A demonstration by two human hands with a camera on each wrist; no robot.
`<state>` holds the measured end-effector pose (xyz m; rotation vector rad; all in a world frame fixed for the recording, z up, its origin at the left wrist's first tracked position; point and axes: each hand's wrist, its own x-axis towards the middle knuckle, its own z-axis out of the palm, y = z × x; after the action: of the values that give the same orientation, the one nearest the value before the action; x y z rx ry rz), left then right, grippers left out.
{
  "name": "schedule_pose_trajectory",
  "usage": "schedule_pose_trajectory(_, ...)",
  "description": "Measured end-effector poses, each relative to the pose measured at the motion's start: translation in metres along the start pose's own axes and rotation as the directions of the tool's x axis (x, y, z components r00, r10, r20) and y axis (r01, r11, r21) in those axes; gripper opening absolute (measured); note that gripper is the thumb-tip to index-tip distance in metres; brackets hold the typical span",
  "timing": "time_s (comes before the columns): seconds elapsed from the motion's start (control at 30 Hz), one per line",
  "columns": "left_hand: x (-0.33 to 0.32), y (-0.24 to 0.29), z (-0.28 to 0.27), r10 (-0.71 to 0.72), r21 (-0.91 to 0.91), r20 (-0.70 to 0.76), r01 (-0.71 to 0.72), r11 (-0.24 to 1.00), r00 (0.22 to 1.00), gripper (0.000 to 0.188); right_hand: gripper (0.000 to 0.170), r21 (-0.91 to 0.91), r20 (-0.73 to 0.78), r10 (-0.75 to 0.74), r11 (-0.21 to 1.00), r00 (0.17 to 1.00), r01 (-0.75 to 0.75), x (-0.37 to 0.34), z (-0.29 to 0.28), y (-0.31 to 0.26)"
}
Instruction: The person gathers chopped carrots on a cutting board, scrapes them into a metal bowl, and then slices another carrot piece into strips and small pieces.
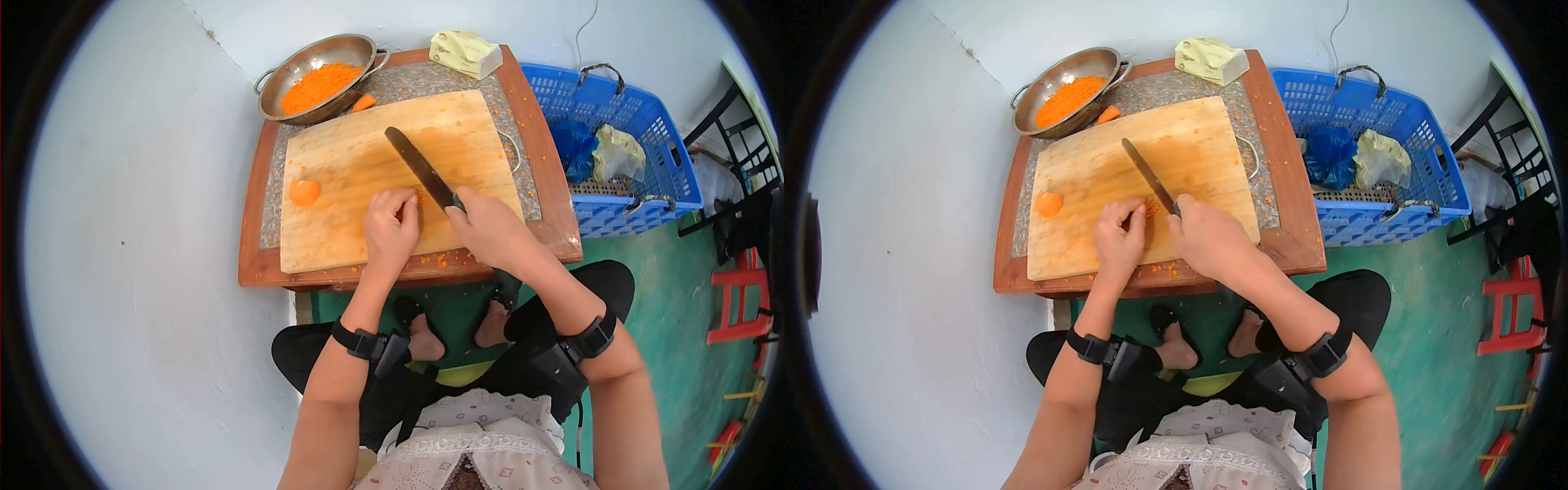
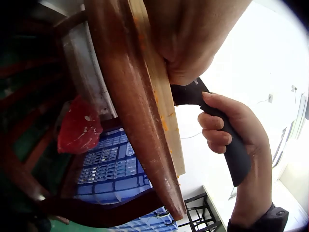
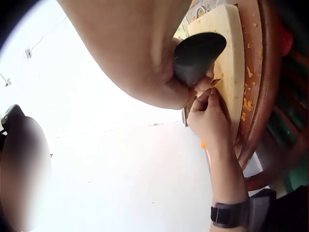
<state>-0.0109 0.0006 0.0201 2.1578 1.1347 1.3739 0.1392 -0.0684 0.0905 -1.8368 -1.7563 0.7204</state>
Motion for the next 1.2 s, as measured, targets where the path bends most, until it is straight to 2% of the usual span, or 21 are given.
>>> schedule_pose_trajectory(0.1,-0.001,0.002,-0.004,-0.135,-0.090,-0.033,0.131,0.987,0.990,0.006,0.022,-0.093,-0.056,-0.049,0.995,0.997,0.043,-0.013,0.002,-0.004)
schedule_pose_trajectory(0.2,-0.003,-0.002,-0.003,-0.007,-0.015,-0.135,0.005,1.000,0.991,0.007,0.021,-0.163,-0.041,-0.051,0.986,0.998,0.044,-0.023,0.000,-0.015)
schedule_pose_trajectory(0.3,-0.005,0.004,-0.006,0.074,0.189,-0.027,-0.067,0.980,0.997,0.009,0.021,-0.183,-0.016,-0.062,0.981,0.998,0.058,-0.028,-0.002,-0.017)
schedule_pose_trajectory(0.6,-0.007,0.000,-0.003,0.114,0.180,0.018,-0.115,0.977,0.993,0.008,0.019,-0.204,0.006,-0.100,0.974,0.995,0.099,-0.025,0.000,-0.014)
schedule_pose_trajectory(0.73,-0.007,-0.001,-0.002,0.130,0.185,0.020,-0.132,0.974,0.991,0.008,0.015,-0.228,0.078,-0.114,0.965,0.990,0.129,-0.016,0.001,-0.008)
schedule_pose_trajectory(0.83,-0.005,0.001,-0.002,0.156,0.182,0.014,-0.156,0.971,0.988,0.007,0.020,-0.197,0.062,-0.100,0.974,0.993,0.110,-0.003,0.014,-0.002)
schedule_pose_trajectory(0.93,-0.004,0.000,-0.002,0.157,0.191,-0.001,-0.154,0.969,0.988,0.006,0.020,-0.209,-0.029,-0.118,0.972,0.993,0.109,0.008,0.016,-0.002)
schedule_pose_trajectory(1.03,-0.006,-0.001,-0.002,0.144,0.192,-0.011,-0.139,0.971,0.990,0.005,0.021,-0.244,-0.002,-0.045,0.969,0.999,0.043,0.004,0.003,-0.011)
schedule_pose_trajectory(1.13,-0.006,-0.001,-0.002,0.120,0.207,-0.006,-0.116,0.971,0.993,0.005,0.022,-0.253,-0.013,-0.098,0.963,0.995,0.092,-0.005,-0.003,-0.018)
schedule_pose_trajectory(1.2,-0.005,-0.001,-0.001,0.122,0.200,-0.023,-0.115,0.973,0.992,0.006,0.021,-0.320,0.018,-0.115,0.940,0.993,0.115,-0.014,-0.004,-0.022)
